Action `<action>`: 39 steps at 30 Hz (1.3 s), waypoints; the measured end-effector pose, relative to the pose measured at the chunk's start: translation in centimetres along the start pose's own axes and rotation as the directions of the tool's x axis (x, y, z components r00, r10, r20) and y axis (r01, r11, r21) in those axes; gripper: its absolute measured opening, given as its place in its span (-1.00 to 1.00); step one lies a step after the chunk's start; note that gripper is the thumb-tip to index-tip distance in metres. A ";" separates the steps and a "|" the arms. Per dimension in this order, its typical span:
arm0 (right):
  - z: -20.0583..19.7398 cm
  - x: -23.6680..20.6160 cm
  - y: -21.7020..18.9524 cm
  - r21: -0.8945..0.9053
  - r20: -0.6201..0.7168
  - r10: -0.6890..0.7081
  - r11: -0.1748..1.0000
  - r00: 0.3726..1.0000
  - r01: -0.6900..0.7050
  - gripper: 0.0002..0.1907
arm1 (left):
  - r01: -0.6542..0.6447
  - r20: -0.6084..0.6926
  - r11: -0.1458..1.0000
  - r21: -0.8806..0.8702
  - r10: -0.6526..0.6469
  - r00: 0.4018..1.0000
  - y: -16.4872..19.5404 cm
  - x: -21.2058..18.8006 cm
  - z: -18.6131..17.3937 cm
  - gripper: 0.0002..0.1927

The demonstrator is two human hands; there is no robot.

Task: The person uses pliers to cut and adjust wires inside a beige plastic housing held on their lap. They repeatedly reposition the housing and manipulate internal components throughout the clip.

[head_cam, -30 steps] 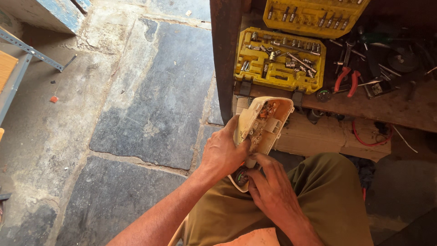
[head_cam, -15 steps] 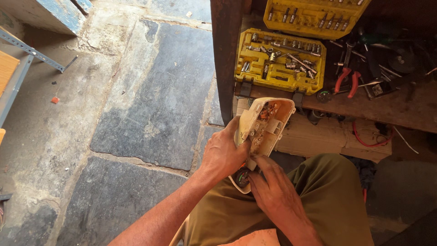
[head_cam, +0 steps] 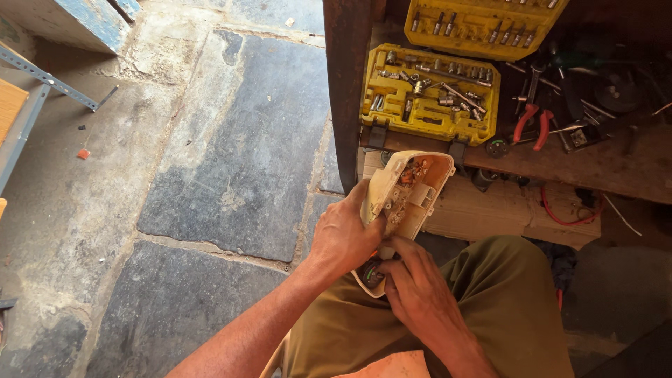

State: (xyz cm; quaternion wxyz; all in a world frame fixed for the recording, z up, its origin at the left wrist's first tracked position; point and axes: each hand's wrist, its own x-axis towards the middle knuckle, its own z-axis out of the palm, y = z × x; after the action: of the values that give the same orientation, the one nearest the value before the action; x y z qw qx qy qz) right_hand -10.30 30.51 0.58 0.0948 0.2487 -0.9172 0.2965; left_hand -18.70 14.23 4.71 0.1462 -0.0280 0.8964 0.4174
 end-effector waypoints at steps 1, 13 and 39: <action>-0.1 0.0 -0.1 0.006 -0.006 0.001 1.000 1.000 -0.001 -0.67 | 0.002 0.006 1.000 -0.005 -0.002 1.000 0.0 0.0 -0.1 -0.31; -1.6 0.2 -1.0 -0.080 -0.025 -0.051 0.996 0.998 0.048 -0.77 | 0.034 0.009 0.998 -0.048 -0.033 0.999 -0.2 0.2 -0.2 -0.34; -1.5 0.5 -0.4 -0.055 0.083 -0.004 0.998 0.997 0.009 -0.79 | 0.075 0.032 0.997 -0.020 -0.074 0.997 -1.1 0.9 0.3 -0.37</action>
State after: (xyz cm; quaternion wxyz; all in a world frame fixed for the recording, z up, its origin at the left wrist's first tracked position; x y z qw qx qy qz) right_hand -10.47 30.94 2.19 0.0643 0.2612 -0.9274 0.2601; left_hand -19.30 13.81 3.49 0.1751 -0.0565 0.8879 0.4217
